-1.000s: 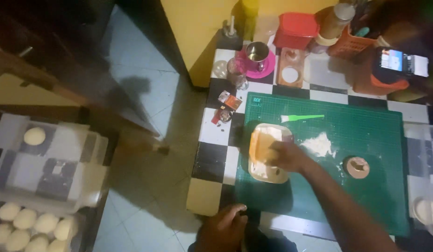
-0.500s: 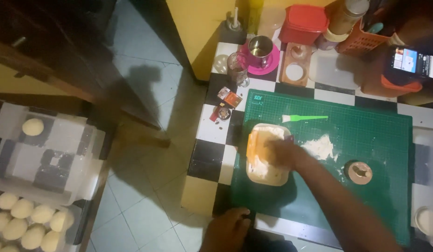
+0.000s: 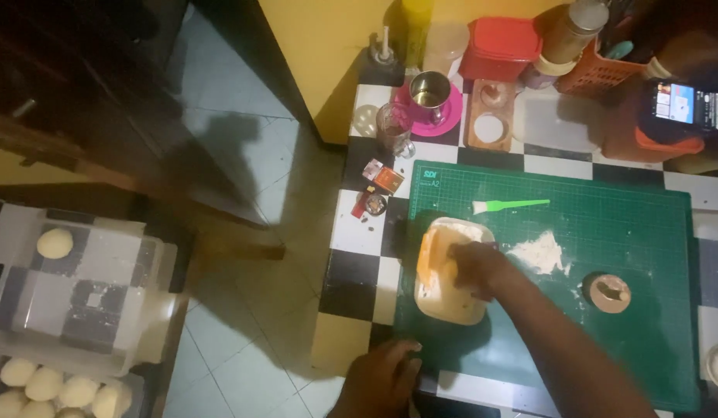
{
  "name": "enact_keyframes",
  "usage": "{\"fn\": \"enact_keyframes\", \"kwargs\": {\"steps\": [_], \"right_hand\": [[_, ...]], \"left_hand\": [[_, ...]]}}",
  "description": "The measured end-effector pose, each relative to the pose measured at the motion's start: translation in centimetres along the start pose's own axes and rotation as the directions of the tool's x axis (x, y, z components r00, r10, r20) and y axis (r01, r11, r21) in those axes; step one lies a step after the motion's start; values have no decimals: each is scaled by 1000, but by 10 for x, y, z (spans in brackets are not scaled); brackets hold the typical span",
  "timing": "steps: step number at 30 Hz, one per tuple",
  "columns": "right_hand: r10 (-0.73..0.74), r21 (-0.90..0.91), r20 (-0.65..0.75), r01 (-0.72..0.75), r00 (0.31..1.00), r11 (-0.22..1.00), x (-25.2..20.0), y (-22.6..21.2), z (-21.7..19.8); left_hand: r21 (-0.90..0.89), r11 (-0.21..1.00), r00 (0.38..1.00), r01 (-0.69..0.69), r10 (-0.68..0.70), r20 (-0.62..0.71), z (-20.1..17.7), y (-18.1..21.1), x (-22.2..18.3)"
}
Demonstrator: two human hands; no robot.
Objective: The person is preparing filled buns by flattening dough balls, adding a yellow paste filling, and sealing the dough around it.
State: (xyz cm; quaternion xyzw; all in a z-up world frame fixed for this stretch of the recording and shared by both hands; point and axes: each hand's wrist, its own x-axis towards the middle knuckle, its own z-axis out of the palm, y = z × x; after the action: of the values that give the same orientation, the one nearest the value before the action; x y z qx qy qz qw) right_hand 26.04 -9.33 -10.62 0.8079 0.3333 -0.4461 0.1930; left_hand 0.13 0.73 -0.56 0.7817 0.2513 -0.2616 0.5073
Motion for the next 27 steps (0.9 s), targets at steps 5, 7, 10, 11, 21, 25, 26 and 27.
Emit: {"fn": "enact_keyframes", "kwargs": {"steps": [5,7,10,11,21,25,26,27], "right_hand": [[-19,126,-184,43,983,991,31,10,35],[-148,-104,-101,137,984,985,37,17,38],[-276,-494,116,296,954,817,41,17,30],[-275,-639,227,356,934,681,41,14,28],[-35,397,-288,152,957,905,27,16,43],[-42,293,-198,100,979,951,8,5,24],[-41,267,-209,98,977,959,13,4,27],[-39,268,-211,96,977,959,14,2,29]], "left_hand": [[13,988,982,151,-151,116,-22,15,0],[22,989,983,144,-146,111,-25,14,1],[0,994,990,109,-108,86,-24,7,5],[-31,996,994,83,-81,68,-23,3,6],[-19,997,994,68,-66,90,-21,-1,11],[-1,999,995,35,-35,89,-15,-8,15],[5,1000,994,27,-27,102,-14,-7,15],[6,1000,994,25,-25,103,-14,0,14]]}}
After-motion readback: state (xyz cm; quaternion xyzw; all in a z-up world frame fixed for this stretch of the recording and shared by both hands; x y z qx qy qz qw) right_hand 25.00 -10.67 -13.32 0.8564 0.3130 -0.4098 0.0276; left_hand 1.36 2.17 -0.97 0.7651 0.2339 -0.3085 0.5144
